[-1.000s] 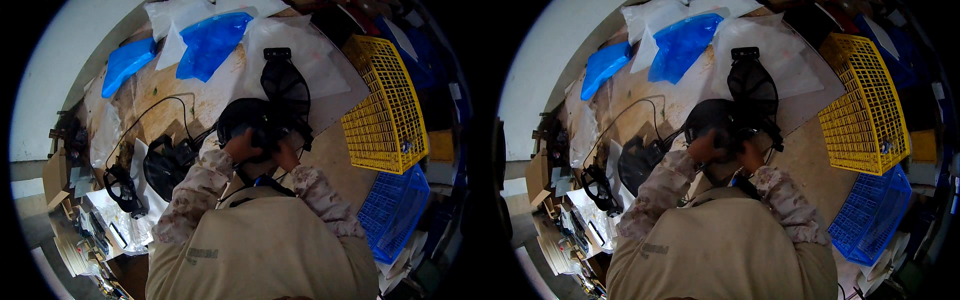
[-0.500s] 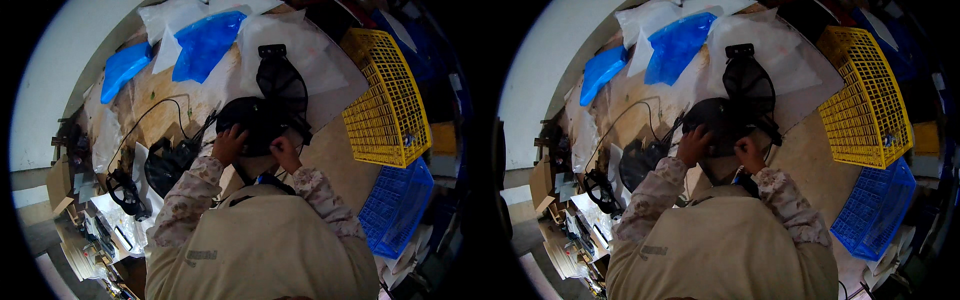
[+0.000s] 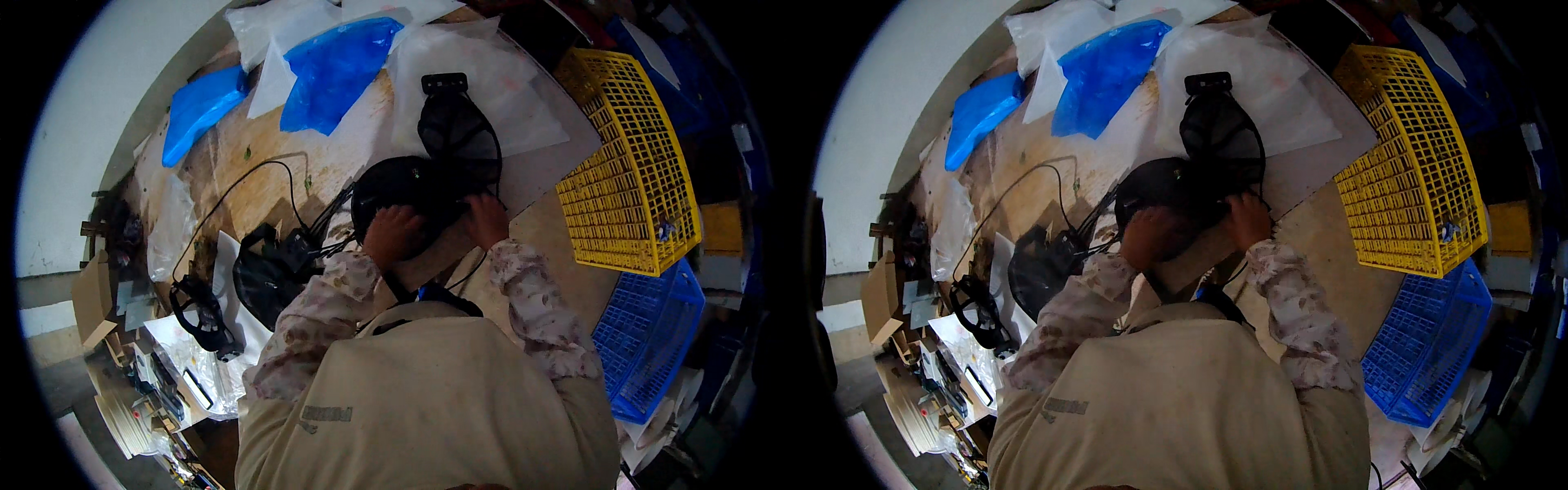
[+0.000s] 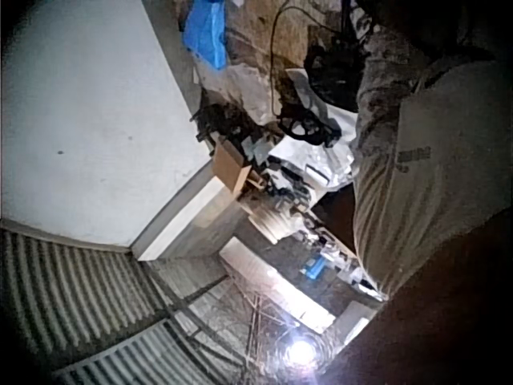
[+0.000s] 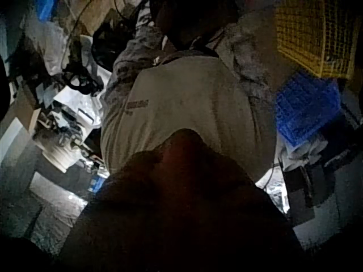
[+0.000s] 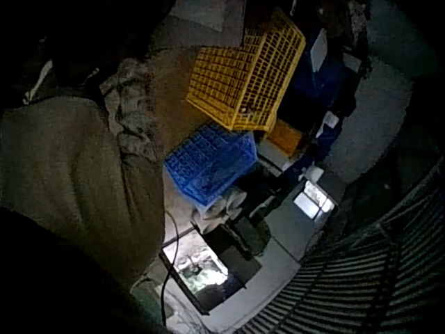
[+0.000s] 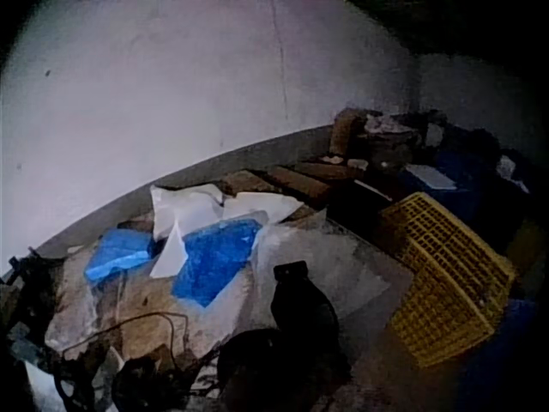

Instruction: The person assembles a virtual reality headset by attaching a camera module to the front, connecting cables, and placing a smartphone into a holder on the headset. They then adjust the head strap and place the headset into a black carrying bag.

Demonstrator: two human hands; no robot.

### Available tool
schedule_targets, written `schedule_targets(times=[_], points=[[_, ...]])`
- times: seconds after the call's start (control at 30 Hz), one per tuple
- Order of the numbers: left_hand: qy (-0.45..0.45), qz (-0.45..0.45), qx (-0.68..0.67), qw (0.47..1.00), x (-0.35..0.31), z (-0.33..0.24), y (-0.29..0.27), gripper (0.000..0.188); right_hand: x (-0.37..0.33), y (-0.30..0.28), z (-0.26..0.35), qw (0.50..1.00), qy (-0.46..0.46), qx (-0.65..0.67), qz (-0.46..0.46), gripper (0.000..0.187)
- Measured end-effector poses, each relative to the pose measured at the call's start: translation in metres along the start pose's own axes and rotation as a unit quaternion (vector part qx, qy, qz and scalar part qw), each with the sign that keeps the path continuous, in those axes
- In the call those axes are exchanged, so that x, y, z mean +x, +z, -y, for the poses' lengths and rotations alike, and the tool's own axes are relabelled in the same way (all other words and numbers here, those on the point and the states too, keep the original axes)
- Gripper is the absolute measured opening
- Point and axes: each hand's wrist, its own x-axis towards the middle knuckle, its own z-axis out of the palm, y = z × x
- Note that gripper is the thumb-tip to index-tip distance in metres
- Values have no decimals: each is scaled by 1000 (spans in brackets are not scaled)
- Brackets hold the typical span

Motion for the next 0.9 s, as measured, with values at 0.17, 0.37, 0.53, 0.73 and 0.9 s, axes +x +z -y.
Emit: schedule_targets(times=[0.17,0.37,0.53,0.73,0.9], points=[[-74,58,-143,985,14,-24,19,34,13,1,-5,996,51,31,63,30],[-111,75,-137,981,33,-32,18,35,23,-29,-11,932,162,291,143,23],[-36,-96,-66,992,57,-38,18,29,39,-58,10,920,105,340,162,22],[-75,-42,-176,981,76,-66,-25,40,21,-68,15,839,139,489,195,34],[-125,-9,-281,952,64,-70,-45,40,19,-73,9,911,64,310,265,38]])
